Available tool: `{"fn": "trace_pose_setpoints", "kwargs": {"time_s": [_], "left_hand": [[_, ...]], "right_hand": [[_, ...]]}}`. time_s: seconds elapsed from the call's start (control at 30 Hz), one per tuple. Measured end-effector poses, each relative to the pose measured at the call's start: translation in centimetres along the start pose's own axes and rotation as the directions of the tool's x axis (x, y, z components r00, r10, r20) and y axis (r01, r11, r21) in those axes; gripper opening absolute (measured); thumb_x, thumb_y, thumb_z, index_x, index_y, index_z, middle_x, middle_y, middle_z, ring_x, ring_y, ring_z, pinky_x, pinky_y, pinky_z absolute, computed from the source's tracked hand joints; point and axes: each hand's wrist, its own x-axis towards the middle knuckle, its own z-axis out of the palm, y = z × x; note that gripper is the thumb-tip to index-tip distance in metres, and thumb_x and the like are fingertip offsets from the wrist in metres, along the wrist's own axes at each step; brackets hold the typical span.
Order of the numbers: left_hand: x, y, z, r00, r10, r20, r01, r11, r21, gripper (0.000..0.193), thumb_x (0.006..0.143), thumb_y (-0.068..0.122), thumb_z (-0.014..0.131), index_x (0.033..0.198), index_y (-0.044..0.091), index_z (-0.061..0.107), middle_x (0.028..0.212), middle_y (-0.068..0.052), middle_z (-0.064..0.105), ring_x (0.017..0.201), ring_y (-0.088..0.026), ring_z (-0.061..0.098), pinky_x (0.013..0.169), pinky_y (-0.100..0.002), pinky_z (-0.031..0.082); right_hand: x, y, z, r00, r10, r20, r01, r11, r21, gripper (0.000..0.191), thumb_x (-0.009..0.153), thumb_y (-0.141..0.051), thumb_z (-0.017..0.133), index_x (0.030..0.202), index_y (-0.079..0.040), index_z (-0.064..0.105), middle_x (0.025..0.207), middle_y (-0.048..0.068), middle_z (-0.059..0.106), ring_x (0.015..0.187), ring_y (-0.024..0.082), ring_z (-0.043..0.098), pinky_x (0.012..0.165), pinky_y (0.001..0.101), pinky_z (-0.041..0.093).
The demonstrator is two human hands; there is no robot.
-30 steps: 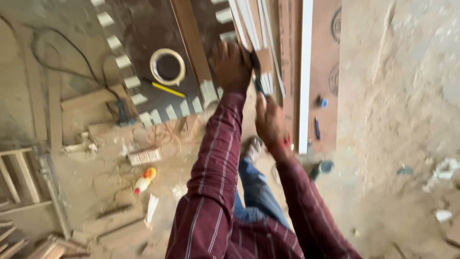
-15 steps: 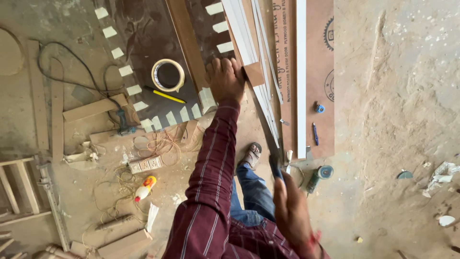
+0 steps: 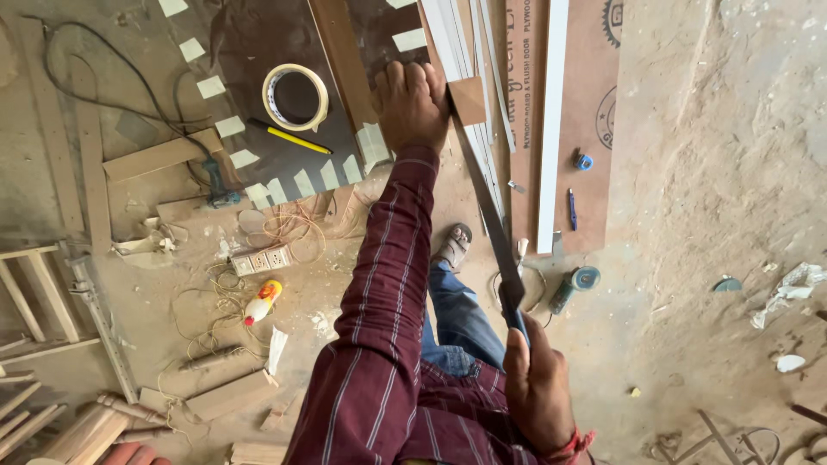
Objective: The person marks a small wooden block with a pencil, then uses a hand saw to cut along the marked line. After cutting, they use an angle grinder to smooth the cut edge of the block.
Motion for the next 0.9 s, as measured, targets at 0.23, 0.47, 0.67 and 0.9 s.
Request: {"fn": "trace_pose_setpoints", "kwargs": {"time_s": [0.23, 0.47, 0.67, 0.9], "left_hand": [[0.3, 0.8, -1.1, 0.985, 0.048, -0.166, -0.035, 0.996, 0.081, 0.026, 0.102, 0.032, 0.050, 0.088, 0.010, 0.053, 0.104, -0.013, 0.055, 0.101, -0.034, 0.054, 0.094, -0.051, 0.042], [0.3, 0.3, 0.5, 0.998, -0.027, -0.053, 0.030, 0.998, 0.052, 0.028, 0.100, 0.032, 0.052, 0.083, 0.009, 0.053, 0.100, -0.011, 0.056, 0.099, -0.032, 0.055, 0.093, -0.051, 0.044], [0.7, 1.0, -0.6, 0.997, -0.064, 0.032, 0.062, 0.997, 0.035, 0.031, 0.103, 0.034, 0.050, 0.084, 0.011, 0.055, 0.100, -0.012, 0.059, 0.101, -0.033, 0.056, 0.095, -0.053, 0.046], [0.2, 0.5, 0.3, 0.997, -0.003, -0.079, 0.008, 0.998, 0.059, 0.028, 0.101, 0.035, 0.051, 0.091, 0.010, 0.059, 0.116, -0.013, 0.062, 0.108, -0.035, 0.056, 0.096, -0.054, 0.046]], "right_hand": [[20.9, -2.4, 7.4, 0.923, -0.381, -0.054, 0.360, 0.905, -0.226, 0.025, 0.108, -0.024, 0.055, 0.113, -0.001, 0.064, 0.062, 0.013, 0.056, 0.048, 0.019, 0.045, 0.043, 0.0375, 0.037], [3.1, 1.1, 1.8, 0.977, -0.212, 0.025, 0.214, 0.972, -0.093, 0.029, 0.104, -0.015, 0.052, 0.127, 0.001, 0.059, 0.066, 0.025, 0.061, 0.057, 0.033, 0.063, 0.045, 0.0438, 0.043], [10.7, -2.4, 3.7, 0.920, -0.383, -0.085, 0.369, 0.919, -0.142, 0.024, 0.110, -0.020, 0.053, 0.099, -0.001, 0.062, 0.062, 0.014, 0.053, 0.047, 0.020, 0.049, 0.042, 0.0370, 0.035], [15.9, 1.0, 6.3, 0.922, -0.387, 0.005, 0.378, 0.898, -0.227, 0.033, 0.108, -0.020, 0.045, 0.126, 0.001, 0.063, 0.059, 0.010, 0.054, 0.044, 0.014, 0.046, 0.037, 0.0342, 0.029]]}}
